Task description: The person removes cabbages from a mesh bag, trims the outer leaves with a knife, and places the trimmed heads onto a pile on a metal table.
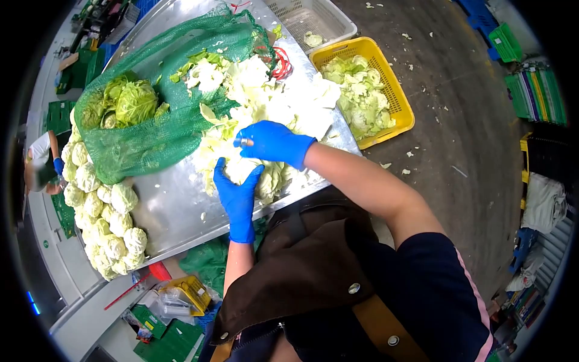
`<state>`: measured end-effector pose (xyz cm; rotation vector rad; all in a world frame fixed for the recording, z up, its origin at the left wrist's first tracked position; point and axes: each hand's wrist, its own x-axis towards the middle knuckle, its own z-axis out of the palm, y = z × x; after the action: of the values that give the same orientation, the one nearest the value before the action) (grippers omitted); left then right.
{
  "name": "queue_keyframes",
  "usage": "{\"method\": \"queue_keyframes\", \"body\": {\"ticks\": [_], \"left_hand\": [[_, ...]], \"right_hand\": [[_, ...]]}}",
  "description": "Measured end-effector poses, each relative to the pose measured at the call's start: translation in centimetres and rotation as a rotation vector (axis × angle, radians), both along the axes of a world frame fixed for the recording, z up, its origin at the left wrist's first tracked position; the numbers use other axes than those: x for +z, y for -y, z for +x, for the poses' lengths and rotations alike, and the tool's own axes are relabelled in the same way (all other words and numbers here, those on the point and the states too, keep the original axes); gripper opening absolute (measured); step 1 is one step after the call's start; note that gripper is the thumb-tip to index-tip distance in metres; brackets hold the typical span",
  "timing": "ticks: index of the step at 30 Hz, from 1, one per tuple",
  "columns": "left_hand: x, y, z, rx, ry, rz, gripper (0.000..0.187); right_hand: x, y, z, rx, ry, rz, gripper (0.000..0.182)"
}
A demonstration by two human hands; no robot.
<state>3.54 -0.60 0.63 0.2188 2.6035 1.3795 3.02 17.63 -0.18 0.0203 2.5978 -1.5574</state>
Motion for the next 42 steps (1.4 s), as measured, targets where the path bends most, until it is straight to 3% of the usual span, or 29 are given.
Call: {"method": "queue_keyframes", "body": {"ticks": [2,11,15,22,25,27,28,31,32,33,34,35,37,39,41,42], "left_hand": [[0.2,0.4,0.3,-0.028,0.025,-0.007,0.098],[2.4,2.7,1.3,-0.079,0.109,-0.134,0.089],[2.7,2.0,1.1,-0.054,0.123,-0.131,0.09],[0.0,5.6,0.4,-0.03,0.171,0.345,0.092],[1.5,6.6,-0.5,-0.149,0.097,0.418,0.099],[2.4,6.1,-1.0,-0.241,0.021,0.394,0.104],[3.0,5.5,-1.3,-0.276,0.002,0.381,0.107],[4.4,3.9,-1.4,-0.362,-0.035,0.34,0.114],[4.3,3.8,-1.6,-0.392,-0.069,0.337,0.115],[4.2,3.6,-1.7,-0.417,-0.107,0.336,0.116],[4.1,3.8,-1.6,-0.418,-0.133,0.317,0.117],[3.8,4.1,-1.6,-0.369,-0.059,0.402,0.117],[3.2,4.6,-1.6,-0.255,0.084,0.571,0.118],[4.0,4.1,-1.1,-0.072,0.347,0.9,0.102],[1.9,6.4,-1.5,0.155,0.633,1.209,0.092],[0.6,7.1,-2.2,0.115,0.749,1.453,0.082]], "right_hand": [[-0.4,-0.7,-0.1,-0.013,0.025,-0.011,0.041],[-1.0,0.3,-1.4,0.062,-0.141,0.388,0.029],[-1.7,2.0,-0.3,0.024,-0.206,0.212,0.028],[-3.8,-0.2,-2.4,-0.079,-0.069,0.314,0.023],[-1.6,-2.2,-1.5,-0.072,-0.021,0.384,0.041],[1.8,-0.5,-1.6,-0.17,-0.161,0.041,0.059],[5.4,0.0,-1.6,-0.109,-0.065,0.029,0.069],[6.6,1.1,-2.5,0.048,-0.124,0.221,0.046],[5.0,0.7,-2.9,-0.003,-0.198,0.223,0.03],[5.2,-0.1,-3.0,-0.081,-0.097,0.272,0.021],[4.5,-1.5,-2.7,-0.117,-0.083,0.236,0.02],[3.5,-3.0,-2.1,-0.147,-0.07,0.198,0.019],[1.3,-5.1,-0.8,-0.332,-0.104,0.39,0.021],[3.2,-6.5,0.3,-0.265,0.077,0.584,0.029],[4.6,-4.7,0.7,-0.353,-0.084,0.384,0.049],[4.9,-3.7,0.2,-0.35,-0.24,0.274,0.053]]}}
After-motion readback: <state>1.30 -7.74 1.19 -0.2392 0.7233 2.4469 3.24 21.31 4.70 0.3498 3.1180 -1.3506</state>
